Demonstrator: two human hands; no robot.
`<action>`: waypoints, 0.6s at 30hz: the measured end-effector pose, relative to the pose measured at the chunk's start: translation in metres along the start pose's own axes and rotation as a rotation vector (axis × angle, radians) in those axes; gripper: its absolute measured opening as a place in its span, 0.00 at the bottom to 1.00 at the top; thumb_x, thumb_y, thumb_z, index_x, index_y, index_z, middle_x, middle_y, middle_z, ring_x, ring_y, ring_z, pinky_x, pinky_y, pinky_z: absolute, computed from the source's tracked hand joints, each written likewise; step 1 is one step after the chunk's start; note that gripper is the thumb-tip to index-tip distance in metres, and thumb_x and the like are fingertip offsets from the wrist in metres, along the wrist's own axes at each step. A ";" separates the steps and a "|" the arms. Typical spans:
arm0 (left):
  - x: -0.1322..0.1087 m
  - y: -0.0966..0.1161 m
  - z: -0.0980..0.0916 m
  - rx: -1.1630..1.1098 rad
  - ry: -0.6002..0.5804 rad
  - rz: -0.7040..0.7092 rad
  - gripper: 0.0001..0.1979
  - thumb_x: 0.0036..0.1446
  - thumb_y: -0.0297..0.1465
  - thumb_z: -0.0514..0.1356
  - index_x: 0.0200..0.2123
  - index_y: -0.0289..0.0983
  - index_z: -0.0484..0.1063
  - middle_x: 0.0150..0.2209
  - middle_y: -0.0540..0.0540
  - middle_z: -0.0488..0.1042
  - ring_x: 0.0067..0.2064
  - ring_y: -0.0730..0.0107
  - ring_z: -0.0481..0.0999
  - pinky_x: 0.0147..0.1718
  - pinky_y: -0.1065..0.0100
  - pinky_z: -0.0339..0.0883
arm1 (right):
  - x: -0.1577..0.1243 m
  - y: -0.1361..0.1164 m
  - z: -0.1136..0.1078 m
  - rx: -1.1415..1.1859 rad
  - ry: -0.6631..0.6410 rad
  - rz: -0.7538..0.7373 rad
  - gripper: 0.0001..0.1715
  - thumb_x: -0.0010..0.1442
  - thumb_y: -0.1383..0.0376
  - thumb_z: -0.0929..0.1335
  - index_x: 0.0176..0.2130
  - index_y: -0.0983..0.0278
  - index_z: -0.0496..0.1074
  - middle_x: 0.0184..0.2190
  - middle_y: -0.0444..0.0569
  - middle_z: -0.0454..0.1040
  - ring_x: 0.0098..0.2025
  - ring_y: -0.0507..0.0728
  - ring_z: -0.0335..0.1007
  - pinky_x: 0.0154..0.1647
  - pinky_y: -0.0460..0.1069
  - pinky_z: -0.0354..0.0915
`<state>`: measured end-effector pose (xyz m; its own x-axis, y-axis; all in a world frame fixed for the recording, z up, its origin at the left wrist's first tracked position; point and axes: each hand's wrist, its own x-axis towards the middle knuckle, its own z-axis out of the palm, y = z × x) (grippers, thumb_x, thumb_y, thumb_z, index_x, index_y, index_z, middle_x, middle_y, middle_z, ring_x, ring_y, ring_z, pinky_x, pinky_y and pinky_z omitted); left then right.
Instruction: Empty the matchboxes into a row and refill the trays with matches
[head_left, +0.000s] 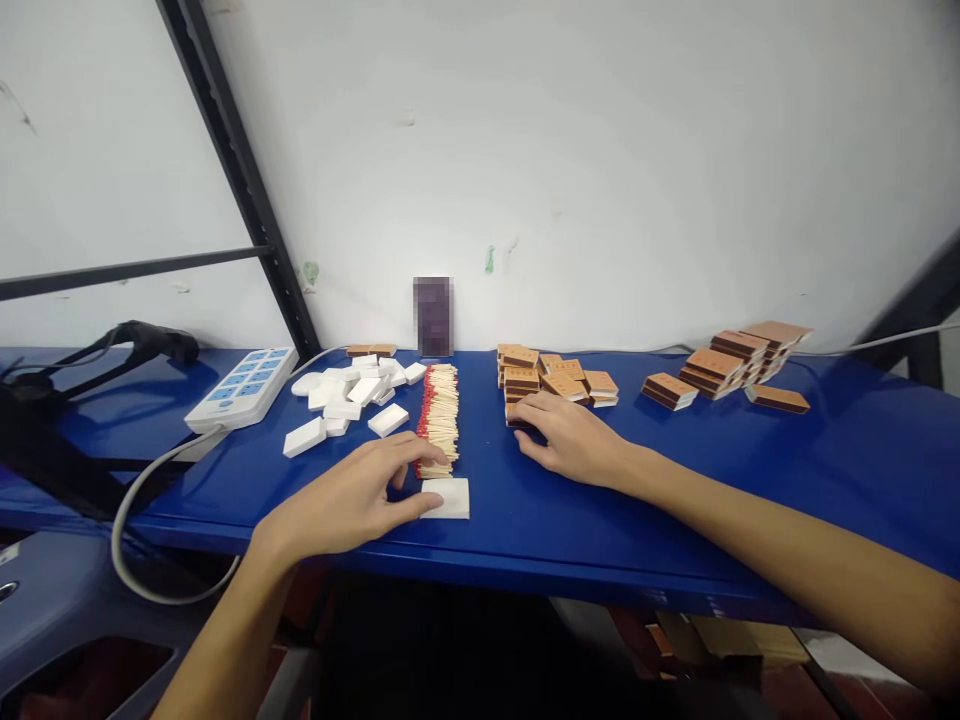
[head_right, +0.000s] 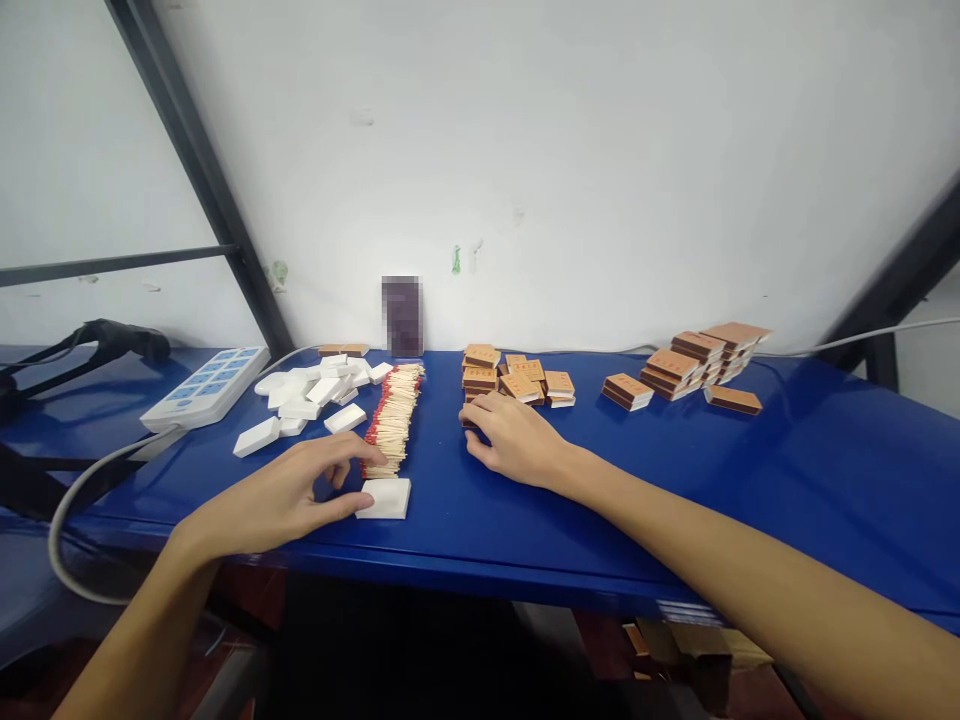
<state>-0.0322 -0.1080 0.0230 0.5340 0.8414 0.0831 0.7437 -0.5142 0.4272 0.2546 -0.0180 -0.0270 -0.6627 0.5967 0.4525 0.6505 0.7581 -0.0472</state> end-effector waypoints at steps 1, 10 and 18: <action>-0.001 -0.002 -0.003 -0.008 0.005 -0.004 0.15 0.65 0.42 0.57 0.52 0.45 0.71 0.45 0.51 0.75 0.38 0.70 0.71 0.39 0.68 0.66 | -0.001 0.000 0.000 -0.004 0.019 -0.003 0.12 0.64 0.68 0.64 0.45 0.65 0.74 0.41 0.55 0.77 0.44 0.63 0.73 0.46 0.59 0.70; -0.001 -0.030 -0.006 0.019 0.081 0.068 0.10 0.66 0.33 0.55 0.46 0.43 0.74 0.41 0.51 0.77 0.39 0.71 0.73 0.39 0.70 0.64 | -0.006 -0.038 -0.006 0.212 0.081 -0.271 0.14 0.65 0.67 0.65 0.48 0.67 0.74 0.49 0.58 0.75 0.49 0.60 0.71 0.52 0.56 0.69; 0.007 -0.025 0.001 0.117 0.048 0.042 0.09 0.62 0.32 0.57 0.39 0.40 0.77 0.29 0.51 0.73 0.30 0.72 0.69 0.32 0.70 0.61 | -0.008 -0.056 -0.010 0.353 -0.169 -0.312 0.13 0.67 0.62 0.65 0.47 0.65 0.74 0.51 0.56 0.73 0.51 0.58 0.69 0.54 0.54 0.66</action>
<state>-0.0471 -0.0896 0.0123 0.5481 0.8242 0.1425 0.7642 -0.5627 0.3152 0.2268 -0.0681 -0.0186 -0.8756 0.3393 0.3436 0.2657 0.9327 -0.2438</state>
